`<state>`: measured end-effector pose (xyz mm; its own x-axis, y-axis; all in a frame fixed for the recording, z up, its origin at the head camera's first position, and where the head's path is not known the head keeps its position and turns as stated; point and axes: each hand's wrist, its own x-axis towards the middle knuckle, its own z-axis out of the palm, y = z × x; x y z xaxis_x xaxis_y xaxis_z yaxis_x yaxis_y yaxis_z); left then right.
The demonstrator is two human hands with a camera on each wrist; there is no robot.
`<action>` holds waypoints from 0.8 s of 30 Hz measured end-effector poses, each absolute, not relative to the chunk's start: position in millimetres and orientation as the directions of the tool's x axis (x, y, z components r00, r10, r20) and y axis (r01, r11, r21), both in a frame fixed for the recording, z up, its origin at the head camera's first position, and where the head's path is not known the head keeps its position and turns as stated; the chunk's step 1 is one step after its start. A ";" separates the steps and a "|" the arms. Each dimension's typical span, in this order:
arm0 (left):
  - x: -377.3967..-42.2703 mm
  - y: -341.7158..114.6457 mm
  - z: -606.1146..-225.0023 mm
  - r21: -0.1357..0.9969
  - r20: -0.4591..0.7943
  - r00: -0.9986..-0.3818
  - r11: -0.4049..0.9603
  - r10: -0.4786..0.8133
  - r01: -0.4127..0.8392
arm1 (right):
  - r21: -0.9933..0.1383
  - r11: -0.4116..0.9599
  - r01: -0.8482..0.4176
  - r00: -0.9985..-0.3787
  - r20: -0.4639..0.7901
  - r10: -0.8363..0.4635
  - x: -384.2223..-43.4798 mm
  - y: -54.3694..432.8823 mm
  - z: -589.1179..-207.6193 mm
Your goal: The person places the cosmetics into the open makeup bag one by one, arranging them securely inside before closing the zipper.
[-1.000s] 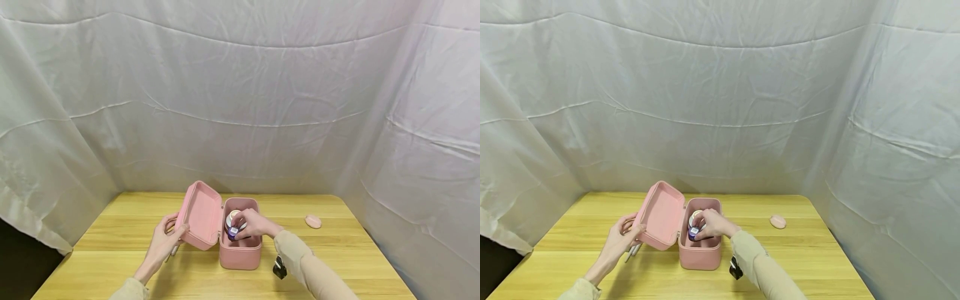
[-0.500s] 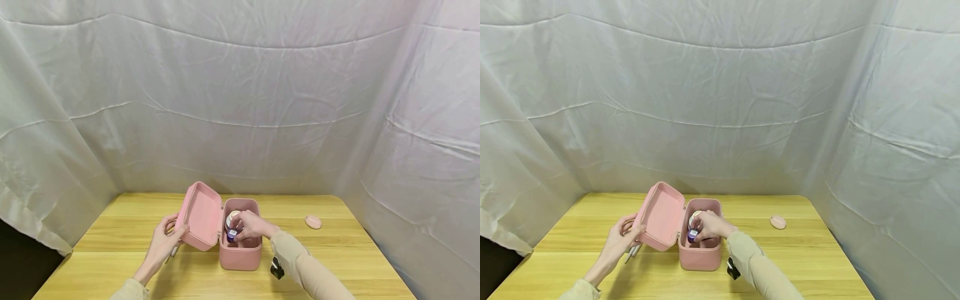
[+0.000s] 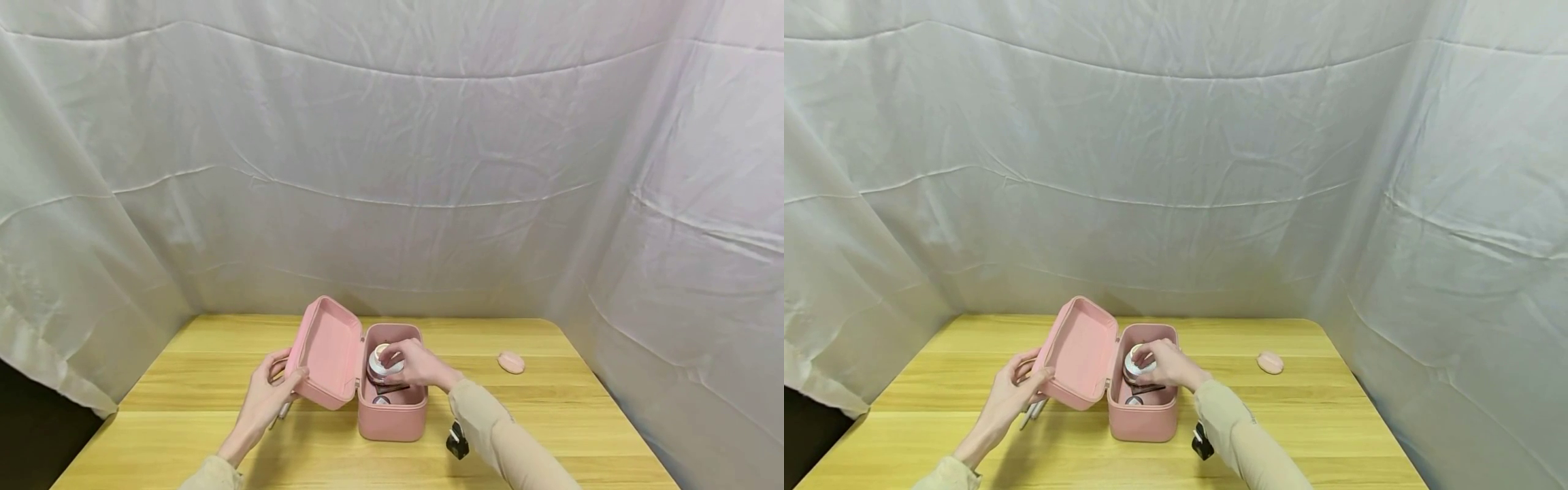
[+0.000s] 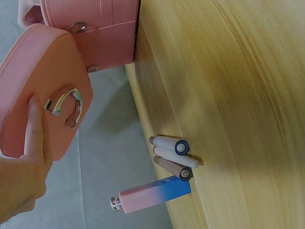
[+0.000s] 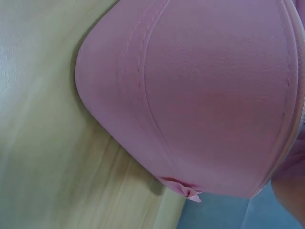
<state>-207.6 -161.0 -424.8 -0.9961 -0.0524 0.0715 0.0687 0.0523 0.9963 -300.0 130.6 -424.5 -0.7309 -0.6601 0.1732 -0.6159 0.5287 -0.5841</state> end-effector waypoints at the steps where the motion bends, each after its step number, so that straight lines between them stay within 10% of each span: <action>1: -207.3 -161.0 -424.8 0.996 0.075 -0.996 0.053 -0.052 0.073 | -0.567 0.539 -0.624 -0.736 0.193 -0.649 -299.6 131.8 -424.9; 24: -206.9 -160.6 -425.1 0.995 0.086 -0.995 0.055 -0.052 0.083 | -0.780 0.412 -0.470 -0.876 0.470 -0.110 -289.9 169.6 -454.2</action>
